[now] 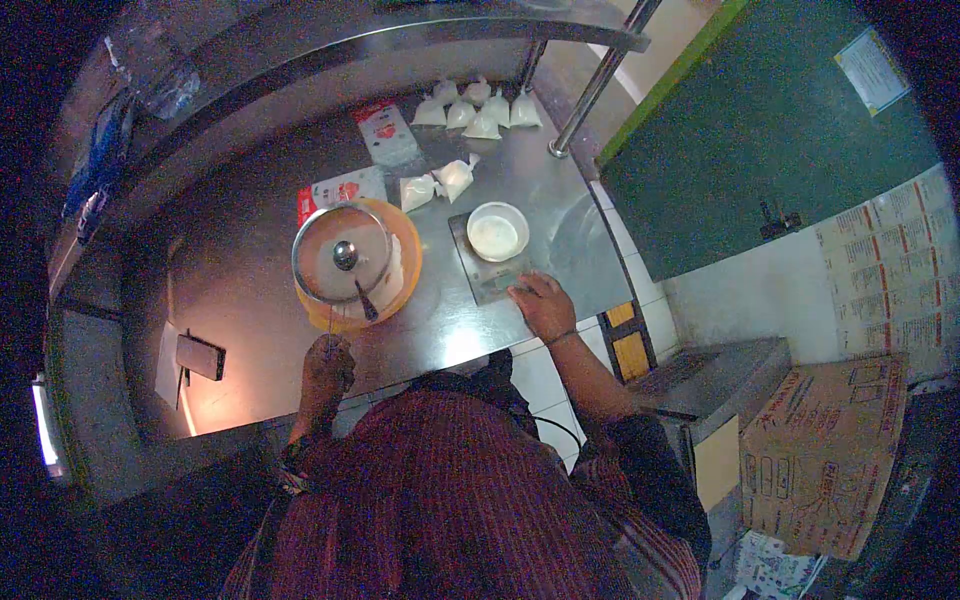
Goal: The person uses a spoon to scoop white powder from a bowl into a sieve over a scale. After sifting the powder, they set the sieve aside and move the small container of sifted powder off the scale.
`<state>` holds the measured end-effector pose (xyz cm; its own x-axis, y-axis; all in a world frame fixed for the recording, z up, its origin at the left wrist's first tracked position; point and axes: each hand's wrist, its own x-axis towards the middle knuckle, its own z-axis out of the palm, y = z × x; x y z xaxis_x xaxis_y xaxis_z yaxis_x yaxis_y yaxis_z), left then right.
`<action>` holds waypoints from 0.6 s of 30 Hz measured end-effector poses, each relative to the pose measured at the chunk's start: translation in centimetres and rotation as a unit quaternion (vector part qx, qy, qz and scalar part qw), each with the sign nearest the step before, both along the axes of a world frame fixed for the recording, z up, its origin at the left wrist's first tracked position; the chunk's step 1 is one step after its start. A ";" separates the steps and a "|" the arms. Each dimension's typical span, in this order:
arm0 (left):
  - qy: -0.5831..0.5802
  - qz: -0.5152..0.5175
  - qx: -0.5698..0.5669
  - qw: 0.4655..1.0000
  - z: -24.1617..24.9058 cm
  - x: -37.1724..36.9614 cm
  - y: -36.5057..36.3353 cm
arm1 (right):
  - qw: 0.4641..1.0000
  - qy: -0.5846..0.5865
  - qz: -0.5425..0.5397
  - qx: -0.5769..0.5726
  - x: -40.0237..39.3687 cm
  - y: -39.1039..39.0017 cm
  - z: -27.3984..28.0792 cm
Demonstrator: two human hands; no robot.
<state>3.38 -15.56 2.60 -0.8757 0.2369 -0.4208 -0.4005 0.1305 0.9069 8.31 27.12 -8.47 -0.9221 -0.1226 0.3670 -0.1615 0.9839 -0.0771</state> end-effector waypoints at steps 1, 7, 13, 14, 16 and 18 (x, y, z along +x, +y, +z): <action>-0.001 0.000 -0.001 1.000 0.1 0.1 0.0 | 1.000 -0.001 0.000 -0.001 0.0 0.0 -0.2; -0.017 0.007 0.001 1.000 0.1 0.0 0.1 | 0.999 -0.044 -0.015 0.023 0.4 0.0 -0.1; 0.003 -0.005 0.022 1.000 0.3 0.1 0.3 | 0.999 -0.016 0.006 0.043 0.4 0.1 0.0; 0.008 -0.007 0.034 0.999 -0.1 0.1 0.2 | 0.999 -0.033 -0.002 0.041 0.3 0.0 -0.1; 0.013 -0.008 0.048 0.999 -0.2 0.1 0.2 | 0.998 -0.050 -0.010 0.038 0.2 -0.1 0.0; 0.005 -0.003 0.025 1.000 -0.1 0.0 0.3 | 0.998 -0.065 -0.022 0.008 0.4 -0.1 0.1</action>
<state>3.41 -15.26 2.47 -0.8785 0.2626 -0.3991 -0.3903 0.0875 0.9165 8.67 26.99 -8.37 -0.9664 -0.0855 0.2424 -0.1074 0.9911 -0.0790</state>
